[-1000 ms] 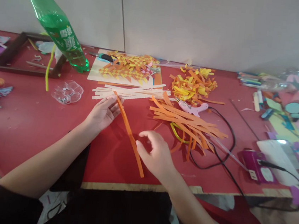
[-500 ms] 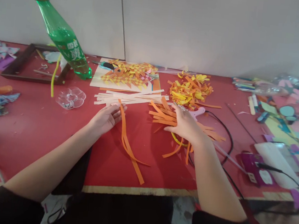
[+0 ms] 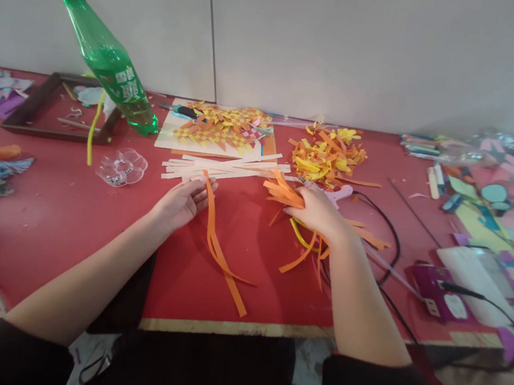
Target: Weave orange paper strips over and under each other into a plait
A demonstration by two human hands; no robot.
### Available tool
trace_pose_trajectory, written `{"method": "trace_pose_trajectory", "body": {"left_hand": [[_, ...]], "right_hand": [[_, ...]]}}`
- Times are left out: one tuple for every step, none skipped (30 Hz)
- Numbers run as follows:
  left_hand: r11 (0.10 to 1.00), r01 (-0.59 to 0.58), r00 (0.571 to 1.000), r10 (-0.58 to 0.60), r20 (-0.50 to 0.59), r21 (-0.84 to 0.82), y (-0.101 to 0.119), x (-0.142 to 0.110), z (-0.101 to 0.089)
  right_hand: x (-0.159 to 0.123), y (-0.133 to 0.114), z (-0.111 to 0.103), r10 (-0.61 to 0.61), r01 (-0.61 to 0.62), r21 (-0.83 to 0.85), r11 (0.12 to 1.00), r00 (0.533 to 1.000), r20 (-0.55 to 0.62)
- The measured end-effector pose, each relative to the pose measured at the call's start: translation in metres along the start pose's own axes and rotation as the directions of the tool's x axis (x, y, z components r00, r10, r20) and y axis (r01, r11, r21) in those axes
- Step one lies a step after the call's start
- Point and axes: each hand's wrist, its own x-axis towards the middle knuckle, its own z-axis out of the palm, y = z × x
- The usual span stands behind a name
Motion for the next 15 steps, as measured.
{"method": "trace_pose_trajectory", "body": {"left_hand": [[1.000,0.000,1.000,0.000,0.001,0.001,0.000,0.000,0.000],[1.000,0.001,1.000,-0.001,0.002,0.003,0.000,0.000,0.000],[1.000,0.001,1.000,-0.001,0.002,0.004,0.000,0.000,0.000],[1.000,0.002,1.000,-0.002,0.003,0.005,0.000,0.000,0.000],[1.000,0.003,1.000,-0.003,0.003,0.007,-0.001,0.000,0.000],[1.000,0.004,1.000,-0.004,0.003,0.009,-0.001,0.000,0.000],[1.000,0.005,1.000,-0.005,0.003,0.012,-0.001,-0.001,0.000],[1.000,0.007,1.000,-0.007,0.003,0.014,-0.001,-0.001,0.001],[1.000,0.009,1.000,-0.009,0.002,0.017,-0.001,-0.001,0.001],[1.000,0.012,1.000,-0.012,0.001,0.019,0.000,-0.001,0.001],[1.000,0.015,1.000,-0.015,-0.001,0.020,0.000,-0.001,0.001],[1.000,0.018,1.000,-0.017,-0.002,0.020,0.000,-0.002,0.002],[1.000,0.020,1.000,-0.020,-0.003,0.020,0.001,-0.002,0.002],[1.000,0.023,1.000,-0.023,-0.004,0.020,0.001,-0.002,0.002],[0.999,0.026,1.000,-0.026,-0.006,0.019,0.001,-0.002,0.002]], "right_hand": [[0.000,0.000,0.000,0.016,-0.016,0.014,1.000,1.000,-0.002],[-0.001,-0.001,0.000,0.033,-0.033,0.031,0.999,0.999,-0.007],[-0.001,-0.001,0.001,0.050,-0.049,0.049,0.998,0.999,-0.018],[-0.002,-0.002,0.002,0.067,-0.064,0.072,0.995,0.997,-0.038],[-0.003,-0.003,0.004,0.085,-0.079,0.099,0.992,0.994,-0.065],[-0.004,-0.004,0.005,0.103,-0.090,0.127,0.988,0.990,-0.099],[-0.006,-0.005,0.006,0.118,-0.097,0.153,0.984,0.984,-0.134],[-0.008,-0.006,0.007,0.128,-0.097,0.178,0.979,0.977,-0.170],[-0.011,-0.008,0.007,0.132,-0.090,0.206,0.974,0.971,-0.200],[-0.014,-0.010,0.008,0.129,-0.074,0.243,0.967,0.967,-0.219],[-0.017,-0.012,0.008,0.119,-0.050,0.297,0.954,0.968,-0.220],[-0.020,-0.014,0.008,0.103,-0.023,0.370,0.929,0.974,-0.200],[-0.022,-0.017,0.008,0.081,0.001,0.457,0.889,0.984,-0.160],[-0.024,-0.019,0.008,0.047,0.018,0.549,0.836,0.994,-0.104],[-0.026,-0.021,0.009,0.006,0.026,0.616,0.787,0.999,-0.050]]}}
